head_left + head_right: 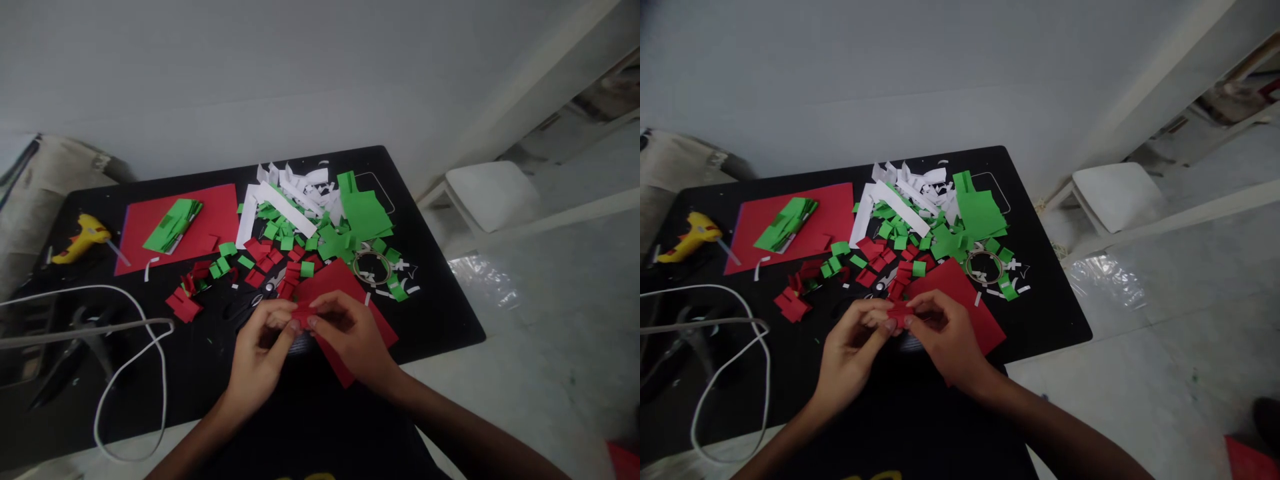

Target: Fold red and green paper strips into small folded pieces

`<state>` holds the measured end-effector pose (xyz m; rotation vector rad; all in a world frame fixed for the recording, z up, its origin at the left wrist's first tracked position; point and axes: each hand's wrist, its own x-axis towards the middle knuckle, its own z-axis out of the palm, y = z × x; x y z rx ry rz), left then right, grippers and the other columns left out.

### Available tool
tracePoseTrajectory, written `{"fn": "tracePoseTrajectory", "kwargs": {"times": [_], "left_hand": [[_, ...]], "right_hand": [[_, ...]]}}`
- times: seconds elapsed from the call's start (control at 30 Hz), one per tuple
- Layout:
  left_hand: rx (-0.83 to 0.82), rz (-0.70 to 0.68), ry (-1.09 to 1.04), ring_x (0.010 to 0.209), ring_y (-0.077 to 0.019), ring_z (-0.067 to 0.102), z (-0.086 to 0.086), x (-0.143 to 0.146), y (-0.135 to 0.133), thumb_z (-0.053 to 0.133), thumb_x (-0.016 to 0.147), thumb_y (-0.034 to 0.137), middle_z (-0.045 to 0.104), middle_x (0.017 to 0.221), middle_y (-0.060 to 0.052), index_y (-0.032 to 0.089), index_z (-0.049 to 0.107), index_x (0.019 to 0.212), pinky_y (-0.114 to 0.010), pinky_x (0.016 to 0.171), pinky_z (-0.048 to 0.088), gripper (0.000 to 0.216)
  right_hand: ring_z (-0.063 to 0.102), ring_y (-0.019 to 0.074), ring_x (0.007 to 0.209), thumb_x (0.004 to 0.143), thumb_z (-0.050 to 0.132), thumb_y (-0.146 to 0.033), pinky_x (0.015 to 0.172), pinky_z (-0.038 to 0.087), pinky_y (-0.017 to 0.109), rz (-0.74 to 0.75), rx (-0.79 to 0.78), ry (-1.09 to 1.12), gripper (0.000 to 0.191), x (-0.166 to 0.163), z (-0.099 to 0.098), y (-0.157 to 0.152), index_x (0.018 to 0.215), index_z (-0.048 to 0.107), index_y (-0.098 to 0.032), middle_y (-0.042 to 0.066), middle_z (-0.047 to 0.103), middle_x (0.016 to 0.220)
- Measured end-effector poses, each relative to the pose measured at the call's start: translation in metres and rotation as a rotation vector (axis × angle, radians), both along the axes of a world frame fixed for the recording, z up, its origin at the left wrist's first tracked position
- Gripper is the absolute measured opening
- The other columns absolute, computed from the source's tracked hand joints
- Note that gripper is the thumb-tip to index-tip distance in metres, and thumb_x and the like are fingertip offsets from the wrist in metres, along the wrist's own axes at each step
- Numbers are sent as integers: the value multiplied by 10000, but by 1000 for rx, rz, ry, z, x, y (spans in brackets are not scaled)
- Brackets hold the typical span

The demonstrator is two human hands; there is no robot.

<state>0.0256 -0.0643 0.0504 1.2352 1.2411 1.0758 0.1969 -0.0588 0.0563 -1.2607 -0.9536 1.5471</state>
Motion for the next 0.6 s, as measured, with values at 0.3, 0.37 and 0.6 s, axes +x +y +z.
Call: {"fn": "tracePoseTrajectory", "kwargs": {"times": [0.3,0.37,0.6], "left_hand": [[-76,21,-39,707,-113,705,-2,1,4,762,910,286,754,802,7,207,730,1022,-191,689,574,141],[-94,24,-61,677,-116,698,-1,1,4,773,900,298,746,765,11,204,725,1023,-194,662,573,162],[-154,60,-141,668,-132,705,-3,1,4,827,854,310,734,740,14,205,699,1001,-226,674,600,221]], "right_hand": [[748,186,915,832,792,-255,831,585,317,-3,23,-15,134,-2,-3,1,949,738,-218,33,782,975],[750,188,914,834,800,-270,828,586,318,-4,17,-11,150,-3,-3,1,959,737,-217,34,784,975],[758,182,891,857,794,-283,832,608,324,6,-19,51,146,-3,-1,4,966,718,-224,25,782,963]]}}
